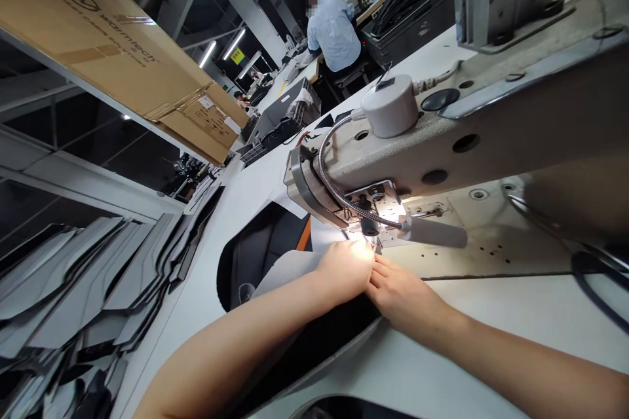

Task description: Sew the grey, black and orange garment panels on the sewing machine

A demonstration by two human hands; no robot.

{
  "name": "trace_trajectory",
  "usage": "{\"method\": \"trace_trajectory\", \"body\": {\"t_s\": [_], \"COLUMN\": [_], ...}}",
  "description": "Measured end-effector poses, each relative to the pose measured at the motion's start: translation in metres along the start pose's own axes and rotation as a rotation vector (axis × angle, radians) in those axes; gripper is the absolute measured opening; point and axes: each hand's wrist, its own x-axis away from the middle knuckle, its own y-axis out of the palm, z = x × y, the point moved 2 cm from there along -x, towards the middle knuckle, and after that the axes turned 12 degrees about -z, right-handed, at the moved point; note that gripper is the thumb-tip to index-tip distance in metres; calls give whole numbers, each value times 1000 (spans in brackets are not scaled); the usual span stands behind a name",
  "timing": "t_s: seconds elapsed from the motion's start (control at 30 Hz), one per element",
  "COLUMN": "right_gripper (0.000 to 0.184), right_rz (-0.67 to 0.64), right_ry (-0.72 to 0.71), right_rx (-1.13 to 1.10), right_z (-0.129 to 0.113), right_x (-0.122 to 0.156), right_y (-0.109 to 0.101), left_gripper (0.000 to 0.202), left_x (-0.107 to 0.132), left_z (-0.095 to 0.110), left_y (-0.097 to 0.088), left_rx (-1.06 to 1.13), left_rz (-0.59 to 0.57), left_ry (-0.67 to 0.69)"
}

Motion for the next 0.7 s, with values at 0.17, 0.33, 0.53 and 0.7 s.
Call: {"method": "trace_trajectory", "body": {"t_s": [0.17, 0.33, 0.53, 0.7], "right_gripper": [32, 32, 23, 20], "right_rz": [19, 15, -31, -90], "right_ry": [21, 44, 40, 75], "right_rx": [-41, 78, 88, 87], "right_z": [4, 6, 16, 32], "right_x": [-3, -3, -3, -4], "right_y": [-2, -10, -19, -24], "left_gripper": [42, 51, 29, 34], "left_x": [16, 24, 1, -18], "left_z": [-4, -2, -44, -83], "left_y": [4, 8, 5, 23], "left_rx": [-62, -137, 584, 1243], "left_rz": [19, -18, -40, -118], "left_ry": [-135, -237, 53, 57]}}
